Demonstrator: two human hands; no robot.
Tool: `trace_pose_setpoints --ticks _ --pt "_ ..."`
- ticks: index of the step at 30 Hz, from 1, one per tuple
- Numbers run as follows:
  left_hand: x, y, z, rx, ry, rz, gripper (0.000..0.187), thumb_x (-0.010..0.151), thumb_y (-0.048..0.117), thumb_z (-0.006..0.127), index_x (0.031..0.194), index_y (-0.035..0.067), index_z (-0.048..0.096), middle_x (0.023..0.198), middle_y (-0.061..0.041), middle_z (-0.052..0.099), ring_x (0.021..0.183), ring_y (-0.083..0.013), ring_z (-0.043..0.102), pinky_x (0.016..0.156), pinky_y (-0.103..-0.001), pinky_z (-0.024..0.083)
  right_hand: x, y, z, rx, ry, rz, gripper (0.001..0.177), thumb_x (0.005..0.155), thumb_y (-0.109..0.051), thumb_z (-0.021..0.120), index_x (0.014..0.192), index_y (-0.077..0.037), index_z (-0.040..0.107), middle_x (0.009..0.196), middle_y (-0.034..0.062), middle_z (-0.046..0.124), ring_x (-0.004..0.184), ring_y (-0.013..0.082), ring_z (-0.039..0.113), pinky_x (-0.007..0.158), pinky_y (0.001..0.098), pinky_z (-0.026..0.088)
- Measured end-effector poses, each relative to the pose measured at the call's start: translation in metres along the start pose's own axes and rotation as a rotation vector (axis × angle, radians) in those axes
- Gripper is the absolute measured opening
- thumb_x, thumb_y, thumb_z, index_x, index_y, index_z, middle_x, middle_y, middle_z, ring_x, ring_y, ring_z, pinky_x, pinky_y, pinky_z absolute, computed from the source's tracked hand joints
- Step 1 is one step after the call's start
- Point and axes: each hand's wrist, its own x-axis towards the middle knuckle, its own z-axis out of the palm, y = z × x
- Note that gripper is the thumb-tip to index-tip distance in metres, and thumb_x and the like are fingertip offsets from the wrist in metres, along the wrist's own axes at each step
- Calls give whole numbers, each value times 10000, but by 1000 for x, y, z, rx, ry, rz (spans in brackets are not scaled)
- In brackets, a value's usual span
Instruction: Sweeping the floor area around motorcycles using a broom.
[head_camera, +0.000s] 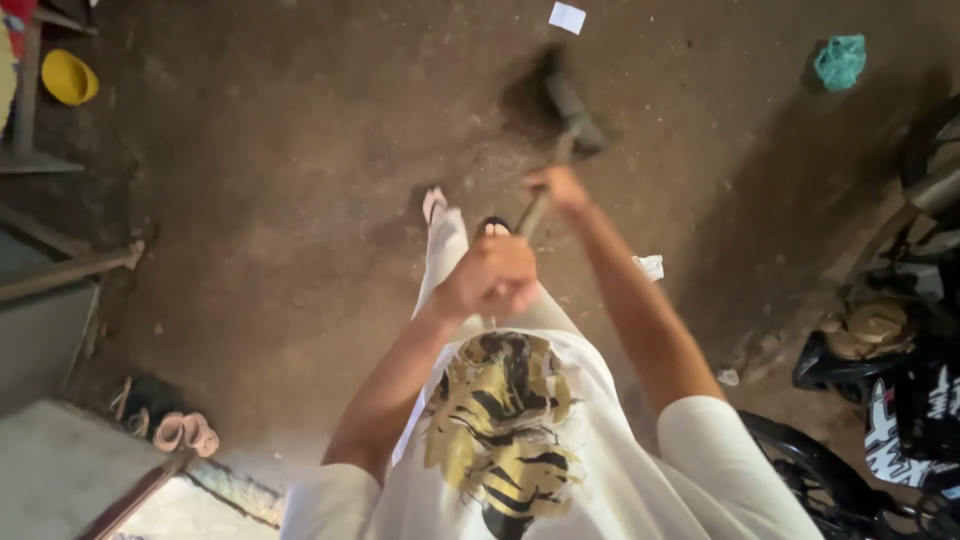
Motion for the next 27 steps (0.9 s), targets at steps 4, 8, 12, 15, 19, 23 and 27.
trace_pose_setpoints --ticks 4,8,12,15,19,23,27 --pt "0 -23 -19 -110 155 -90 384 881 186 656 586 32 465 579 -90 394 551 -255 447 563 -410 345 9 25 -33 -499 299 -231 101 864 -109 639 886 -21 684 835 157 670 806 305 657 733 388 509" --pt "15 -12 -92 -240 339 -66 580 1045 477 524 672 38 462 638 -53 460 574 -213 477 557 -379 354 65 -57 -13 -476 269 -34 103 815 -61 713 894 6 708 895 168 711 859 282 685 769 385 544" --pt "50 25 -175 -159 311 105 644 999 613 517 645 75 524 577 6 404 500 -171 405 510 -374 273 142 -190 48 -76 243 21 217 815 -62 764 1027 -16 775 936 82 759 849 132 669 759 309 534" --pt "75 38 -231 -228 241 73 532 964 475 668 690 24 604 555 13 518 437 -96 467 436 -307 319 212 -223 103 76 137 -261 68 832 -8 704 872 -10 649 812 44 623 751 122 576 680 334 482" --pt "83 7 -263 -104 29 -193 385 896 312 664 623 67 546 561 -25 523 479 -171 505 494 -357 351 272 -251 127 49 57 -331 254 910 -11 678 727 -24 502 678 36 456 670 140 438 622 357 394" --pt "90 -36 -248 81 -135 -270 371 978 232 659 663 51 585 638 -103 587 623 -265 618 642 -404 473 297 -189 128 474 -74 -56 272 957 -97 629 717 -47 512 642 12 431 615 132 417 580 343 344" --pt "105 -74 -232 -69 -206 -49 408 999 208 615 638 45 517 640 -114 540 635 -289 581 685 -427 475 258 -153 54 140 122 -42 146 891 -159 622 901 -122 763 780 -35 614 658 95 528 583 287 422"
